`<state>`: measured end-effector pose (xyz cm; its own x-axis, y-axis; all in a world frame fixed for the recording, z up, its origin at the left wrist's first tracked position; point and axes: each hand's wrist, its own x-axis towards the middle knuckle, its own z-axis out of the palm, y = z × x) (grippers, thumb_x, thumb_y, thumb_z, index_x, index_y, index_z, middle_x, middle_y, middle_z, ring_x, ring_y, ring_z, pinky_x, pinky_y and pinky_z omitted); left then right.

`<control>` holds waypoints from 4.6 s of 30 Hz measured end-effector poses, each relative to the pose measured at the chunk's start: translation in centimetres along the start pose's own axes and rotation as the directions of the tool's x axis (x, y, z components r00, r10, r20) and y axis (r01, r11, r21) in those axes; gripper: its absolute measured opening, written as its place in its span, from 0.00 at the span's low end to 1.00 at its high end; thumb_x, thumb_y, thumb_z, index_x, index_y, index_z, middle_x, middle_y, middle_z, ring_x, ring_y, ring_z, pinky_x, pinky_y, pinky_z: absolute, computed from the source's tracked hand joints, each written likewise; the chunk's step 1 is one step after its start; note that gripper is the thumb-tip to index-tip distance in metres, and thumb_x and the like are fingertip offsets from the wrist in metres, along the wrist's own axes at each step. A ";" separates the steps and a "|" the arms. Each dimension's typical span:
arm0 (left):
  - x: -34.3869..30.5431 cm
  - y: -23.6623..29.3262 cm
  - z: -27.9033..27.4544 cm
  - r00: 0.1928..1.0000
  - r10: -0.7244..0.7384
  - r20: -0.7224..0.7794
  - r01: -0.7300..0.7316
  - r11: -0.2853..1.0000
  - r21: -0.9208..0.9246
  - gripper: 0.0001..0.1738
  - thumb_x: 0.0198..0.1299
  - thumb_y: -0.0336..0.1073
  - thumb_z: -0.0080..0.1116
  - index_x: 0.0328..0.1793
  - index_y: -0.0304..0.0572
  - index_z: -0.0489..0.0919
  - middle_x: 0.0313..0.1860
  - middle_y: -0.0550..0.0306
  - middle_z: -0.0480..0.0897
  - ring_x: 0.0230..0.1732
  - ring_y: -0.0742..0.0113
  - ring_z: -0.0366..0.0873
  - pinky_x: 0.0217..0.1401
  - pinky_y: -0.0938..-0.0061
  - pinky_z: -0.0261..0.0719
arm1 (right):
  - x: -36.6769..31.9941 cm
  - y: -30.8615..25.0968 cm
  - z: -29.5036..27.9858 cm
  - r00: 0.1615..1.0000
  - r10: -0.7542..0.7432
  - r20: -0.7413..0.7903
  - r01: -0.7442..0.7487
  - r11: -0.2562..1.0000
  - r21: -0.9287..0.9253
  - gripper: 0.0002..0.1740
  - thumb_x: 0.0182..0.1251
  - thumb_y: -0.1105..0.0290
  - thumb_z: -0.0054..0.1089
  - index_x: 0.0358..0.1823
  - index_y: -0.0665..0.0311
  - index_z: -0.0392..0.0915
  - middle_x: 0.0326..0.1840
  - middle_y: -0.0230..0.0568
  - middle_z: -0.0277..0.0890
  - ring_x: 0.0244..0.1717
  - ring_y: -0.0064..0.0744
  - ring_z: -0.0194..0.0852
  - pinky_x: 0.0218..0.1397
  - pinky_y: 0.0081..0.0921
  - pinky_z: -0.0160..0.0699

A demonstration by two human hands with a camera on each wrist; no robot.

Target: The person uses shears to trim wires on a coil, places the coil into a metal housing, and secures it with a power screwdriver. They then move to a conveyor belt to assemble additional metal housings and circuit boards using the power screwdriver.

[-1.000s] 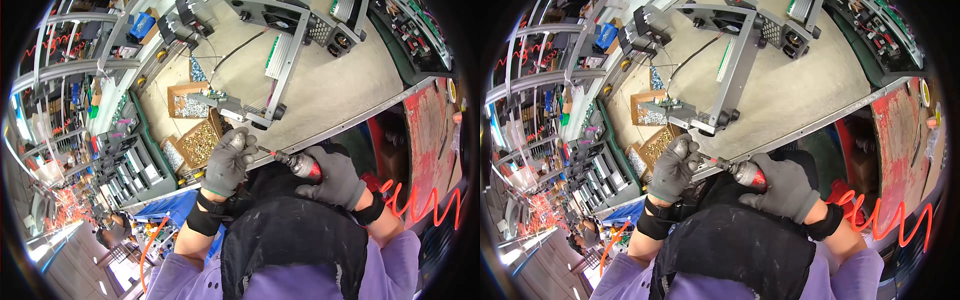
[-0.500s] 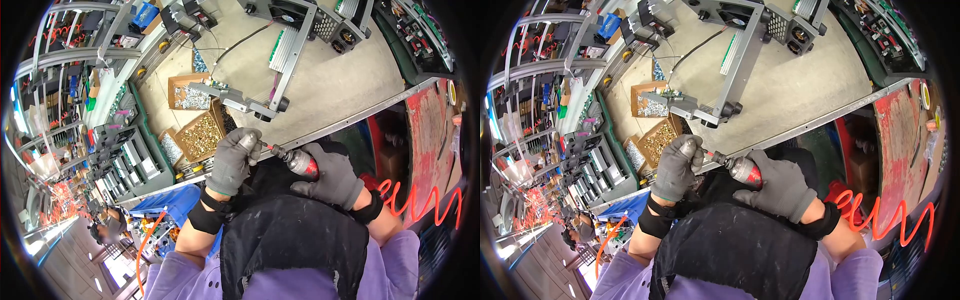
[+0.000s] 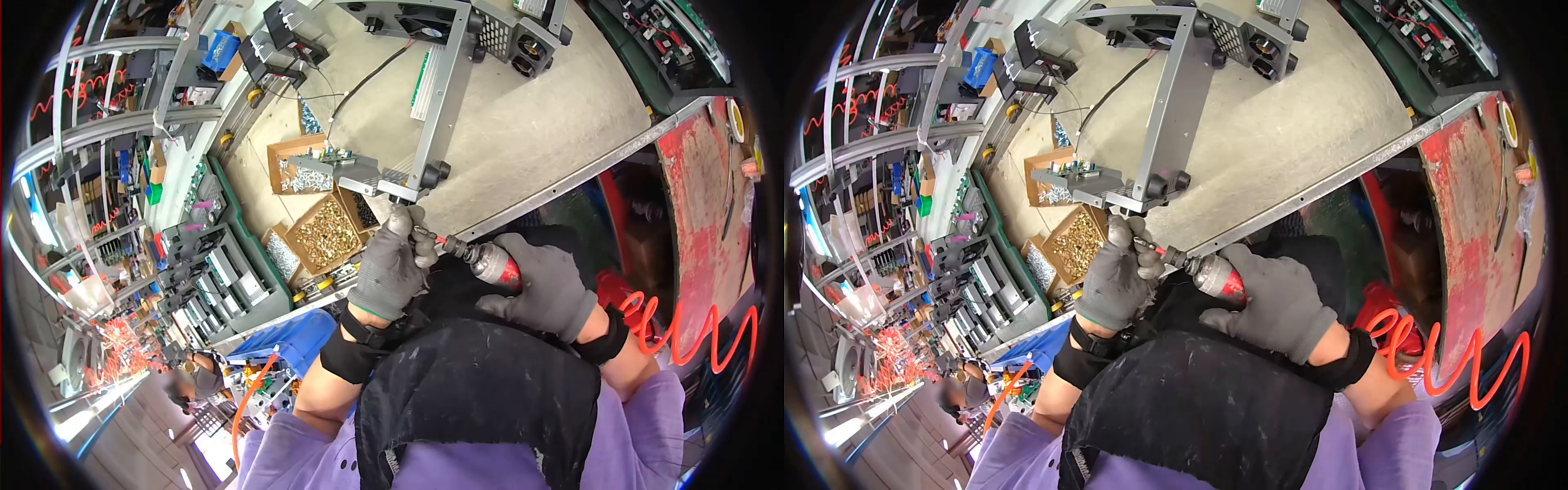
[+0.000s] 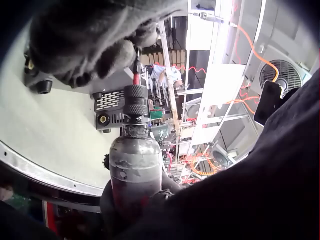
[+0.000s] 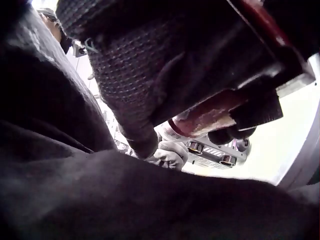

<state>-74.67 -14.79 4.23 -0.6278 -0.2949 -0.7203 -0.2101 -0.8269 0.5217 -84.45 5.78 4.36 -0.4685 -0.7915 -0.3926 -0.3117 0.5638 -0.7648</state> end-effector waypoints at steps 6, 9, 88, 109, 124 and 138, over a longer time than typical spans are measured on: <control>0.6 -0.4 -1.5 0.991 0.005 0.131 -0.011 0.999 0.047 0.20 0.72 0.48 0.56 0.52 0.35 0.76 0.28 0.61 0.76 0.29 0.73 0.71 0.32 0.78 0.69 | 0.0 0.3 0.1 1.000 0.005 -0.014 -0.005 0.999 0.035 0.42 0.47 0.46 0.77 0.58 0.60 0.68 0.33 0.49 0.81 0.37 0.53 0.83 0.42 0.44 0.79; 0.7 -0.6 -1.6 0.991 0.047 0.124 -0.069 0.982 0.176 0.23 0.72 0.48 0.56 0.57 0.33 0.76 0.29 0.62 0.76 0.29 0.74 0.70 0.32 0.78 0.69 | -0.1 0.4 0.0 1.000 -0.004 -0.004 0.004 0.999 0.046 0.42 0.48 0.45 0.76 0.58 0.61 0.68 0.34 0.50 0.81 0.38 0.54 0.83 0.41 0.45 0.79; 3.5 -3.0 -4.1 0.986 -0.029 0.165 0.030 1.000 -0.005 0.23 0.73 0.38 0.54 0.70 0.38 0.70 0.52 0.51 0.81 0.34 0.73 0.75 0.37 0.79 0.76 | -0.7 1.7 2.1 0.998 0.060 -0.027 -0.062 0.994 -0.085 0.47 0.42 0.45 0.79 0.61 0.60 0.67 0.38 0.49 0.82 0.42 0.51 0.83 0.47 0.40 0.76; 3.4 -3.8 -4.5 0.990 -0.004 0.138 -0.009 0.995 0.095 0.17 0.74 0.35 0.51 0.63 0.32 0.74 0.52 0.46 0.82 0.37 0.73 0.76 0.40 0.80 0.76 | 1.0 2.7 2.6 0.992 0.109 0.057 -0.112 0.993 0.049 0.48 0.45 0.43 0.78 0.62 0.58 0.63 0.37 0.51 0.82 0.41 0.56 0.83 0.44 0.44 0.79; 4.0 -3.1 -3.8 0.999 -0.022 -0.025 0.027 0.980 0.199 0.14 0.74 0.38 0.54 0.56 0.35 0.77 0.40 0.55 0.83 0.34 0.73 0.76 0.38 0.80 0.74 | -0.1 2.4 2.0 0.982 0.149 0.120 -0.153 0.988 0.018 0.46 0.46 0.43 0.77 0.61 0.59 0.64 0.36 0.52 0.82 0.41 0.57 0.83 0.46 0.44 0.77; 3.7 -3.5 -4.6 0.988 -0.156 -0.008 0.156 0.983 0.094 0.16 0.71 0.47 0.58 0.44 0.41 0.76 0.23 0.66 0.71 0.22 0.80 0.62 0.23 0.82 0.62 | -0.1 2.2 2.5 0.976 0.171 0.135 -0.172 0.985 -0.002 0.48 0.46 0.42 0.77 0.62 0.60 0.64 0.37 0.52 0.82 0.42 0.56 0.83 0.47 0.44 0.77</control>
<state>-72.84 -15.17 -2.38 -0.5813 -0.1657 -0.7966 -0.3754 -0.8140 0.4432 -83.02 6.48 1.46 -0.3988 -0.7080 -0.5829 -0.2283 0.6922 -0.6846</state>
